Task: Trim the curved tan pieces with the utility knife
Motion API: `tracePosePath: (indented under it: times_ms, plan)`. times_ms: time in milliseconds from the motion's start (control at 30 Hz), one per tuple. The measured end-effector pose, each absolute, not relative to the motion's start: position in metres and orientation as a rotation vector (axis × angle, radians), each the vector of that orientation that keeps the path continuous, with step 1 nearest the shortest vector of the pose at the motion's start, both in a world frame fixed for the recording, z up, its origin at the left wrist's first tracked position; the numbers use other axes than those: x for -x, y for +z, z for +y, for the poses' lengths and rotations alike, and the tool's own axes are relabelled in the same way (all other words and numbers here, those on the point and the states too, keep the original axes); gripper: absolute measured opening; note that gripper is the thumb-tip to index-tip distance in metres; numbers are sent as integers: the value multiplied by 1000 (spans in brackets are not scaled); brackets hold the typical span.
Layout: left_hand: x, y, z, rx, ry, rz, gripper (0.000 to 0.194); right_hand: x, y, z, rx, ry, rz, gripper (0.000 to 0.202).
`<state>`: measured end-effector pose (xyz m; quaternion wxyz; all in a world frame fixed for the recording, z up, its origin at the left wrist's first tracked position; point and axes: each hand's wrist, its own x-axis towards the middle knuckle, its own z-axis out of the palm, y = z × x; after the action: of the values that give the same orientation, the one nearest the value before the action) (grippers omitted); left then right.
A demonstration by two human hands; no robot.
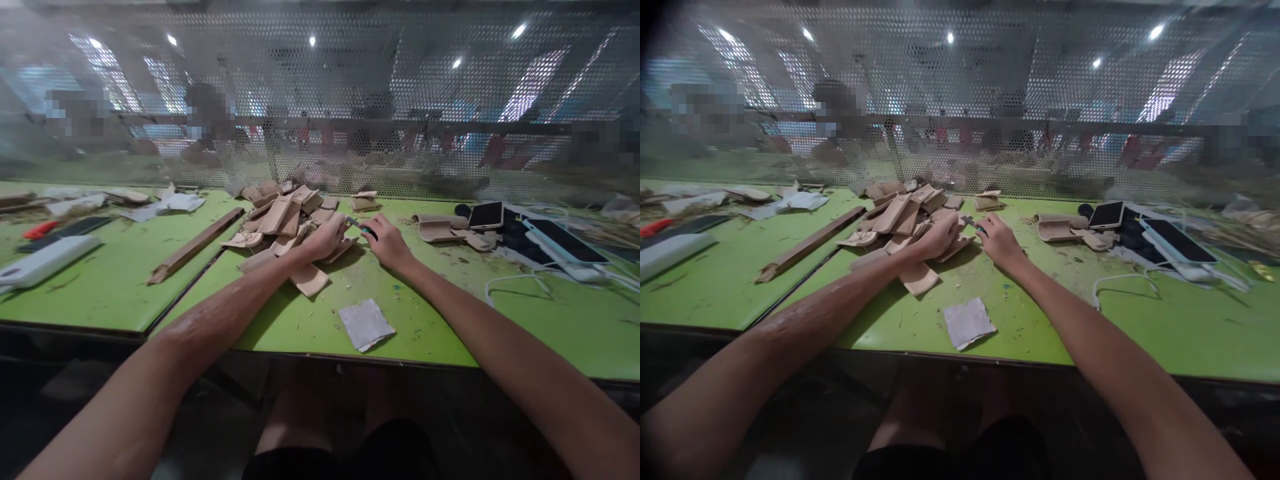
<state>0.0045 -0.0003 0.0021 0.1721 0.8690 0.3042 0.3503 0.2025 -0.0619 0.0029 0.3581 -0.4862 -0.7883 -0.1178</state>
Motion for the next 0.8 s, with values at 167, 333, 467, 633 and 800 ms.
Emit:
tracePosePath:
  times_ms: [167,333,467,633,800]
  plan:
    - [-5,-5,8,-2479,998,864,16,-197,-2,-58,1339,-334,-2017,26]
    - [-5,-7,11,-2486,987,879,19,-197,-6,-56,1332,-363,-2035,26]
    - [-5,-6,9,-2481,984,877,19,-199,-6,-55,1326,-394,-2044,26]
    - [-5,-3,3,-2486,961,888,21,-201,-6,-56,1376,-352,-2013,28]
    - [-6,2,-2,-2459,931,937,22,-201,-9,-53,1370,-355,-2005,28]
